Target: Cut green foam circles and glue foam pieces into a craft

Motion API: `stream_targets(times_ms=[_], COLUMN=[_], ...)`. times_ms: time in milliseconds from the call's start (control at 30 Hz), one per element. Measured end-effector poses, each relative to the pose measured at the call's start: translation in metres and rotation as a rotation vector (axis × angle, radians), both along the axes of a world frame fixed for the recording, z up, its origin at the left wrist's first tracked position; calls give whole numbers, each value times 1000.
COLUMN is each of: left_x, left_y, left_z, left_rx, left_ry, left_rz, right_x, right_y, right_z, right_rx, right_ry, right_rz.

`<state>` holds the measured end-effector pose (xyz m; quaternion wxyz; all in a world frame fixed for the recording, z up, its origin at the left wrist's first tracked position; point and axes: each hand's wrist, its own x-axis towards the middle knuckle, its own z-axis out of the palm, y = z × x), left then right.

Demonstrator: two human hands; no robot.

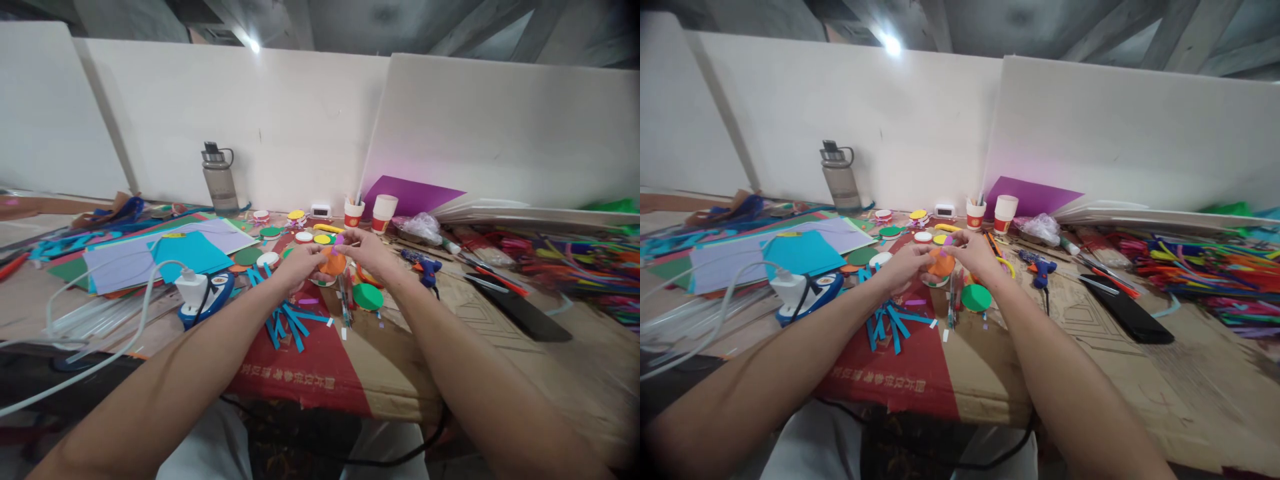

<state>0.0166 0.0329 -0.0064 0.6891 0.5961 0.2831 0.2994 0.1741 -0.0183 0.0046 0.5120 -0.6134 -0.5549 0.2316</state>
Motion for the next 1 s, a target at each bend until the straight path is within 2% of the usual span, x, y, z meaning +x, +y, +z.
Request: stream_targets(times_ms=[633,1000], left_x=[0,0], left_y=[-3,-2], left_z=[3,5], left_rx=[19,44], left_ry=[28,49], left_rz=[13,30], right_x=[-1,-2], right_y=[-2,0], right_z=[0,-3], right_rx=[5,53], right_ry=[-146,-133], right_rz=[-101,-114])
